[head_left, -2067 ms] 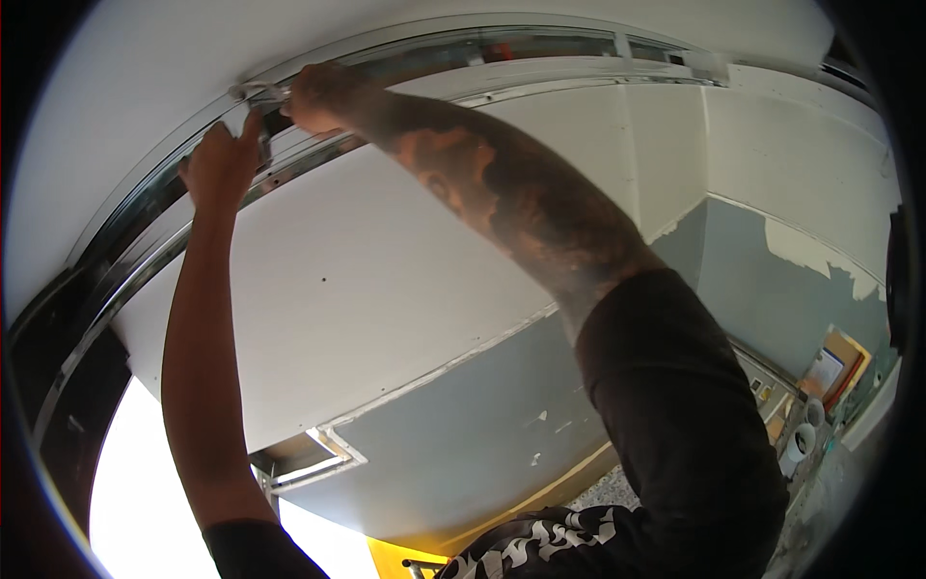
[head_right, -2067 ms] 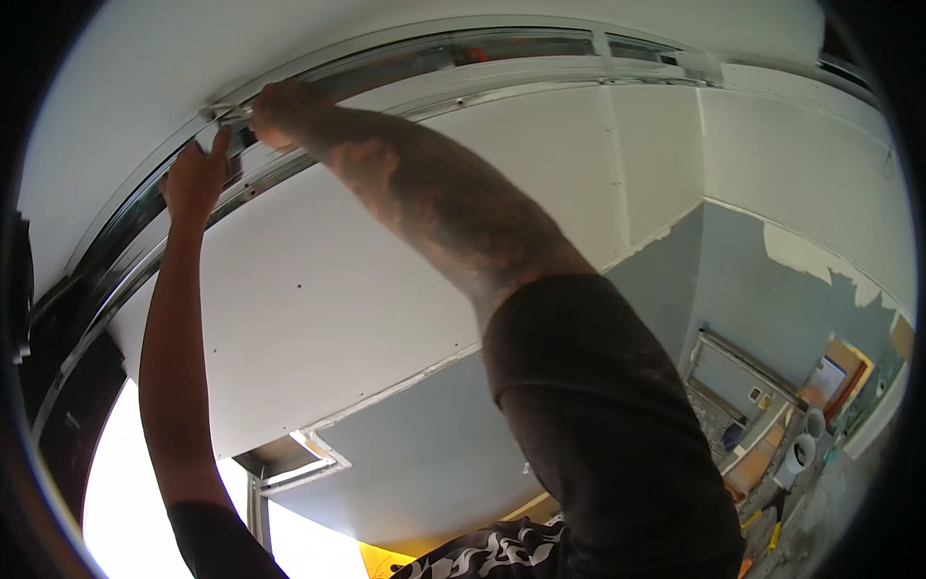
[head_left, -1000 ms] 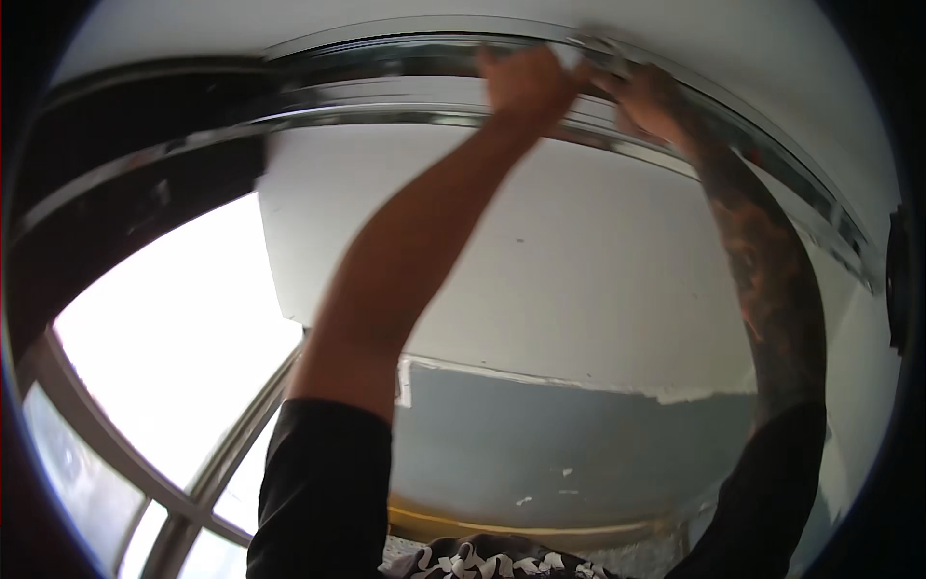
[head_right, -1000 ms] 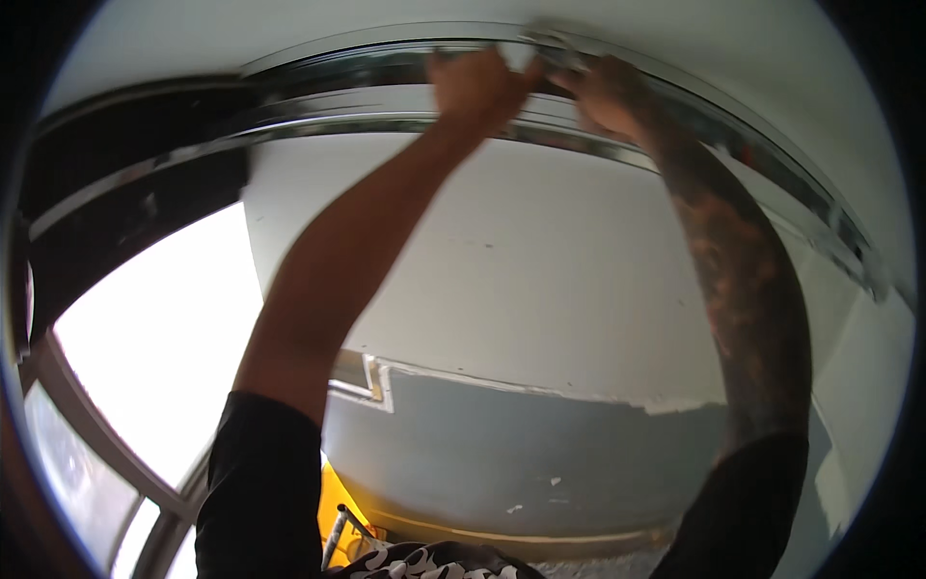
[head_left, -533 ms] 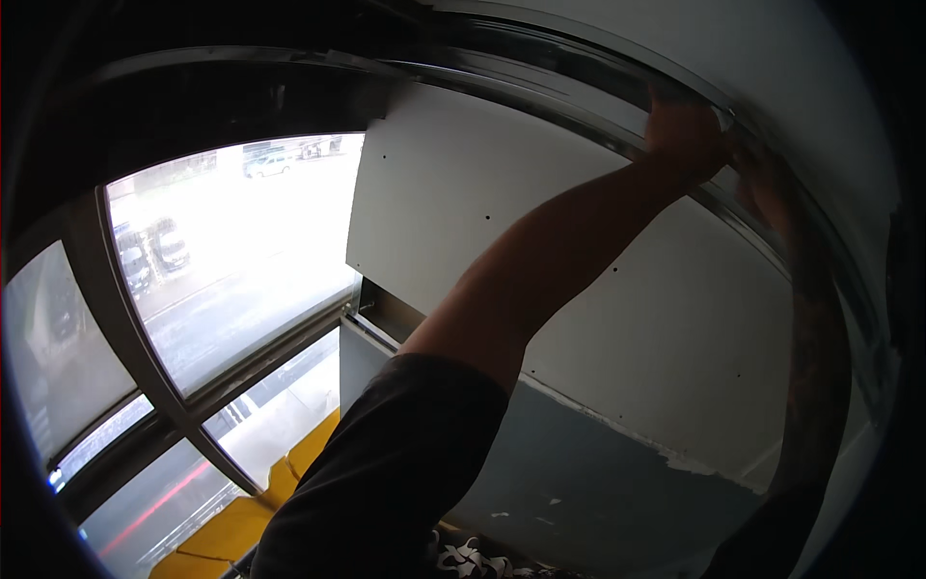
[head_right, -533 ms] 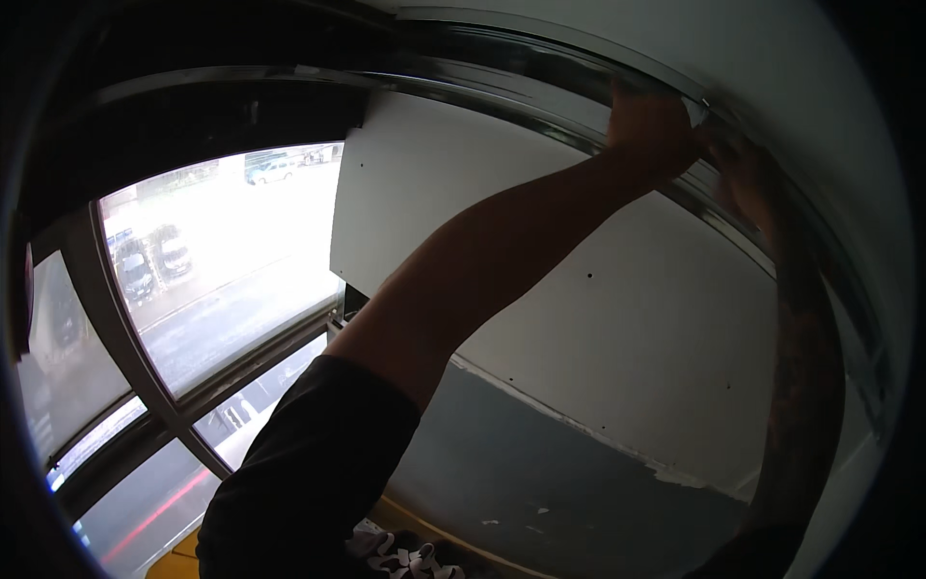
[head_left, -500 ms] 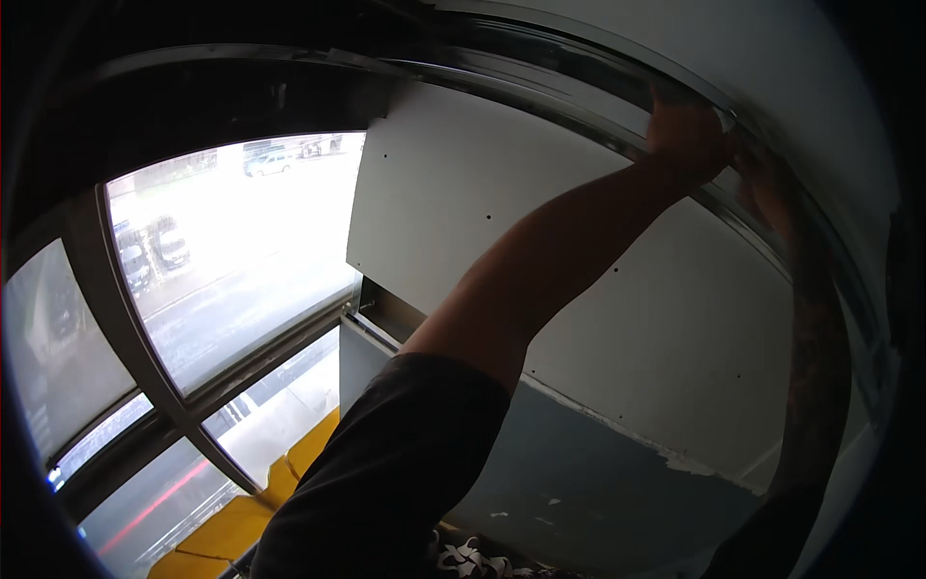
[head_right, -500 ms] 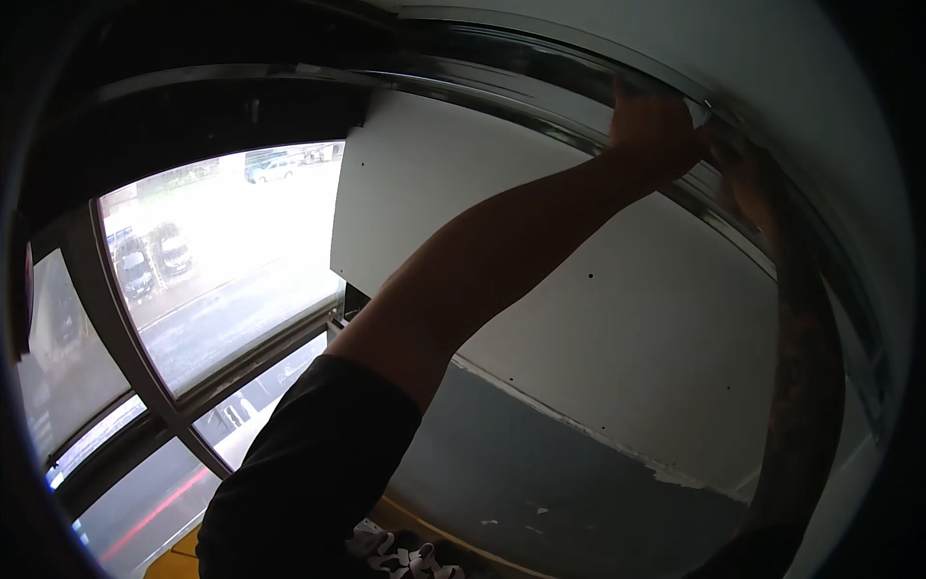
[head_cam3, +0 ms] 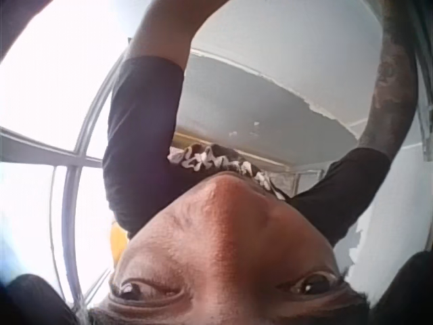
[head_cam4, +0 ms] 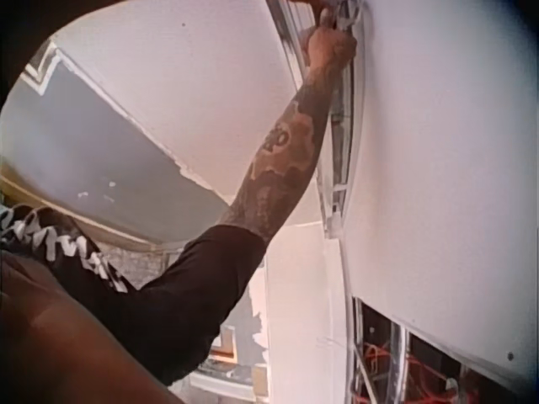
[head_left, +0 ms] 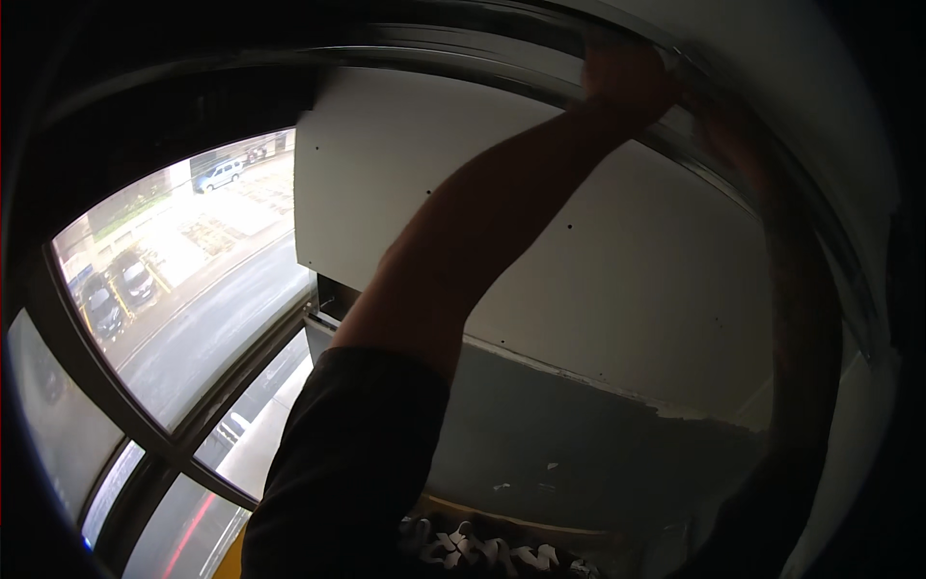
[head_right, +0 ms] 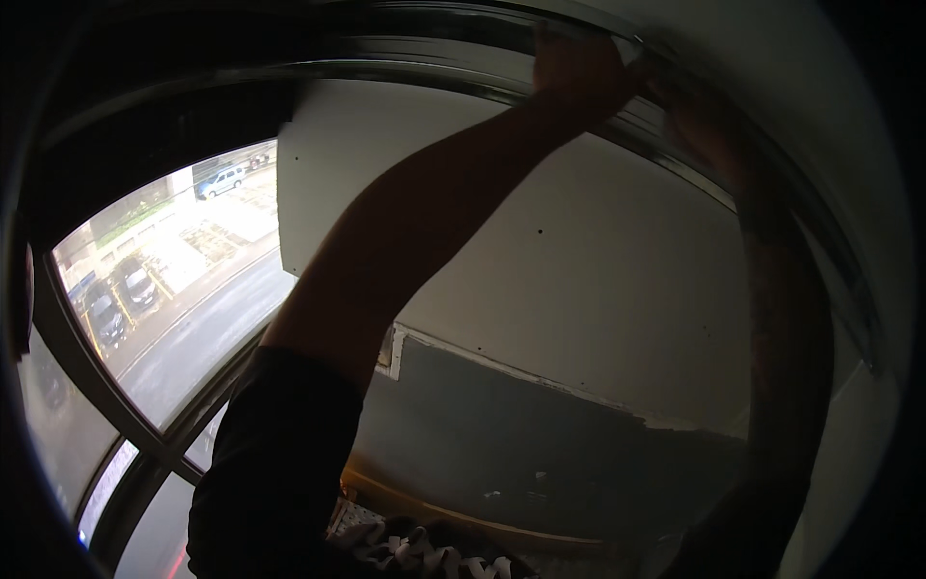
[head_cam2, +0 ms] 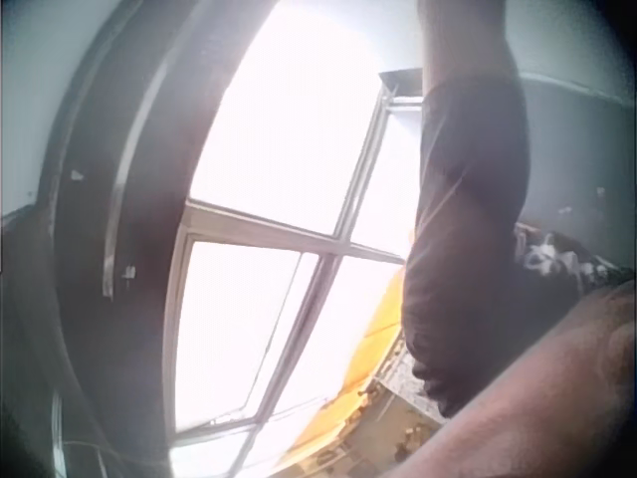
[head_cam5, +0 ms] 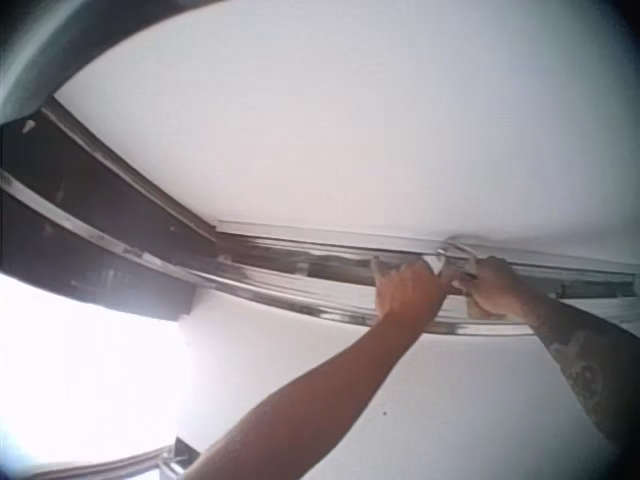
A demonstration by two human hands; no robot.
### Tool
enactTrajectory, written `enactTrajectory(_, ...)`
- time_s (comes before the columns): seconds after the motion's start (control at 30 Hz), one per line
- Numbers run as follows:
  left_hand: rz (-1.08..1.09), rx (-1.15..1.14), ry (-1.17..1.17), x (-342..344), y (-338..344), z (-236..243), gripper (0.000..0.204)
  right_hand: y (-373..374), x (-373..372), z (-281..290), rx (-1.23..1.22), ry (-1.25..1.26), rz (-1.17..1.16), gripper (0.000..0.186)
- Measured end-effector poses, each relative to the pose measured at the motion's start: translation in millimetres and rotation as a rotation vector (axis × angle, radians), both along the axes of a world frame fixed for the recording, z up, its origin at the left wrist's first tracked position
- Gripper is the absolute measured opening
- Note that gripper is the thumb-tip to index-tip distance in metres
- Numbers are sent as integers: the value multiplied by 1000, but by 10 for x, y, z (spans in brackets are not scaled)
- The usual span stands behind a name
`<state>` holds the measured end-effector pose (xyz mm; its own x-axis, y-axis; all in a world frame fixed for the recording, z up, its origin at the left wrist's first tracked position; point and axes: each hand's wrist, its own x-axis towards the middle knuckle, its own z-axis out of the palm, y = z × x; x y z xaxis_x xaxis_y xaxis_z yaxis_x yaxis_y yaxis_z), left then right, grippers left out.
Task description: The person secures metal framing and drywall to a ceiling by using a drill to drive screws and a rivet tool, while measuring with a tape measure and holding pieces in place with a clamp.
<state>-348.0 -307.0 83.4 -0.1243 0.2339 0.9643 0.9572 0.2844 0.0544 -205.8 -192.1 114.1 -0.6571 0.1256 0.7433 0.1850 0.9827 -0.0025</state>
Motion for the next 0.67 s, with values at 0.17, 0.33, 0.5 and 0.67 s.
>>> enactTrajectory(0.17, 28, -76, -84, 88, -21, 44, 73, 161, 13, 87, -22, 6, -23, 52)
enactTrajectory(0.33, 31, -7, -87, 177, -139, 21, 76, 271, -135, 56, 130, 190, -66, 58)
enactTrajectory(0.5, 90, 1, -64, 164, -101, 14, 72, -37, -33, 64, 93, 130, -316, 63)
enactTrajectory(0.67, 96, 34, -54, 157, -88, -8, 73, 1, -73, 70, 94, 150, -312, 65)
